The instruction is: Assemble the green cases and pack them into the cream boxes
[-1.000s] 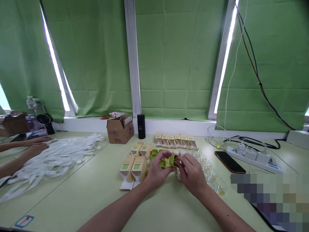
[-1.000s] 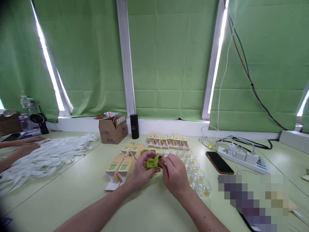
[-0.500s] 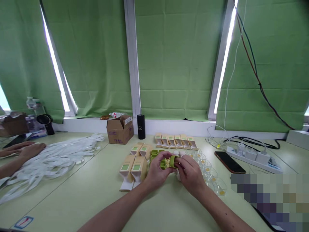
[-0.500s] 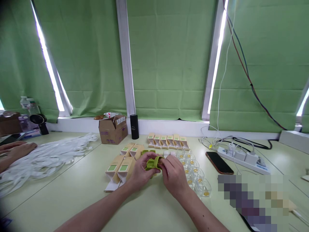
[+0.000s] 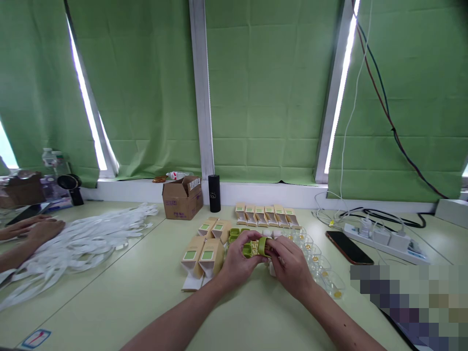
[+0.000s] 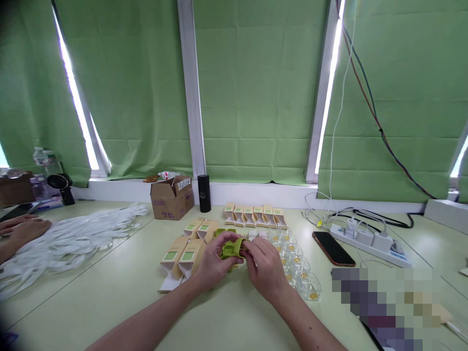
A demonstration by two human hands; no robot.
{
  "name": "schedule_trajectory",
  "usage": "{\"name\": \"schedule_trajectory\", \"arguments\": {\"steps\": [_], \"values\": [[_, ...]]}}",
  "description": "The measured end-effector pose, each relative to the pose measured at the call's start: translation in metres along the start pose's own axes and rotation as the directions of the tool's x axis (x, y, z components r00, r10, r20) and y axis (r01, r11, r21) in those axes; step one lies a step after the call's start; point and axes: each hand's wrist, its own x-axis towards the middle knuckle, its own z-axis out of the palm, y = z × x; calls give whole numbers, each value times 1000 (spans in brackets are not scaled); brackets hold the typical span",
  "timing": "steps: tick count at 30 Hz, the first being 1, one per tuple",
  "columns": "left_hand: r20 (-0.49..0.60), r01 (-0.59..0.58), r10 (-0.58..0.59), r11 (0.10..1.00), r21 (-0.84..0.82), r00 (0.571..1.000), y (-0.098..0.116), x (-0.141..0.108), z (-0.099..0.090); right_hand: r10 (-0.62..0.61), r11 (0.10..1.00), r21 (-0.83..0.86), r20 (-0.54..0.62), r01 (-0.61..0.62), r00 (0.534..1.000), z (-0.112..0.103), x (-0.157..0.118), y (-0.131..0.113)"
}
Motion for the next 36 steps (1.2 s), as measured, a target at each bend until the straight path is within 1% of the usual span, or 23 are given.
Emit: {"name": "schedule_trajectory", "arguments": {"steps": [2,4,7,9,11,13,16,18,20,22,24,27,29,32,36], "values": [[-1,-8,8,1000,-17,1000,1,1,-1,-6,1000,31,23,5,1000,-5,1,0],[-15,-28,28,999,-24,999,2,2,-2,10,998,68,22,-12,1000,-8,0,0],[-68,-77,79,997,24,995,2,4,-6,80,988,134,-3,-79,997,-10,0,-2],[-80,-118,125,989,85,989,3,4,-8,132,975,181,10,-131,991,-9,-1,-4],[-56,-170,179,975,141,982,5,4,-9,164,962,211,45,-170,985,-7,-2,-6],[-19,-234,241,955,181,970,5,4,-9,172,955,232,73,-184,982,-5,-2,-7],[30,-326,327,920,219,944,3,4,-8,169,945,269,80,-184,982,-3,-3,-7],[52,-355,353,905,233,934,2,4,-8,172,941,282,74,-186,982,-3,-3,-7],[63,-345,340,906,245,938,2,2,-8,181,940,281,67,-192,981,-2,-3,-6],[48,-304,302,918,255,952,5,1,-9,196,939,277,57,-204,979,-2,-4,-5],[2,-255,263,930,266,965,9,1,-10,211,936,277,46,-216,976,-1,-5,-5],[-78,-190,219,941,280,972,12,2,-10,218,937,275,27,-216,976,-1,-5,-5],[-104,-152,186,949,276,977,12,3,-10,211,940,269,20,-209,977,0,-5,-6],[-89,-125,152,958,258,984,11,4,-9,195,948,252,24,-194,981,1,-6,-8],[-65,-135,157,957,257,985,12,3,-7,176,955,239,30,-178,984,2,-8,-8]]}}
